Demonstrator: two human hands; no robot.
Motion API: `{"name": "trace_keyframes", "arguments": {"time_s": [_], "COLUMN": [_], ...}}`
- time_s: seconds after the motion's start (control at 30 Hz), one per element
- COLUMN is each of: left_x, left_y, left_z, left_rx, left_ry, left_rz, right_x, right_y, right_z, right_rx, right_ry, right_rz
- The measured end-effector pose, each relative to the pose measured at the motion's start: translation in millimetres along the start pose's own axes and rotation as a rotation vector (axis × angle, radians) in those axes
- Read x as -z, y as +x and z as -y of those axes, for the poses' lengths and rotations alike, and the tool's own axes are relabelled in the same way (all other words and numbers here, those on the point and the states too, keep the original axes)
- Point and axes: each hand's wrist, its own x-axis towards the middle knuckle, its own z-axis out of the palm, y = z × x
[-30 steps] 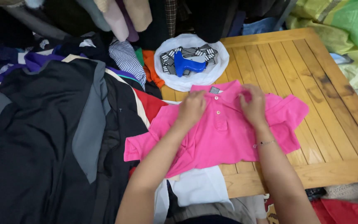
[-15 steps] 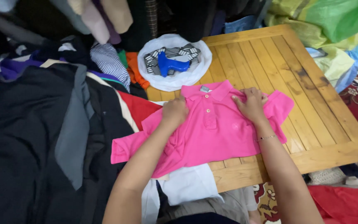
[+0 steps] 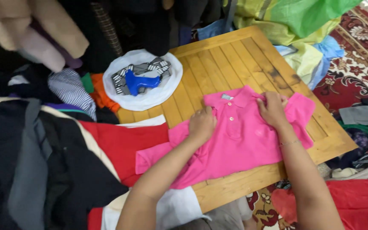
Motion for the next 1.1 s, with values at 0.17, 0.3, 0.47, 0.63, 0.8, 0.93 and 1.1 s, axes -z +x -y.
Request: {"name": "trace_keyframes", "arguments": {"time_s": [0.17,0.3,0.47,0.63,0.8,0.93,1.1], "left_x": [10.3,-50.9,-28.8,76.9,48.0,-76.0,-33.0], "left_y": [29.7,82.9,135.1,181.5,241.4,286.4,304.3], "left_z": [-49.2,-31.5,11.8,34.0,58.2,107.8,83.9], "left_rx": [0.11,0.231,0.044,-0.263,0.001,0.16,0.373], "left_ry": [-0.338,-0.728,-0.763,-0.986,-0.895,-0.457,0.043], "left_rz": [0.196,0.42,0.471,0.844,0.446,0.283,0.34], "right_x": [31.8,28.5,119.6,208.2,220.8,56.9,15.2], "right_y": [6.0,21.2,48.6,92.4,173.9,244.3,255.8], "right_z": [-54.2,-125.3,-88.6,-65.4,-22.5,-133.4,-128.4], "right_rx": [-0.042,-0.185,-0.287,-0.277,-0.164,-0.189,-0.224], "right_ry": [0.066,0.153,0.329,0.475,0.369,-0.116,-0.542], "right_rz": [-0.048,-0.069,0.171,0.521,0.295,0.318,-0.104]}}
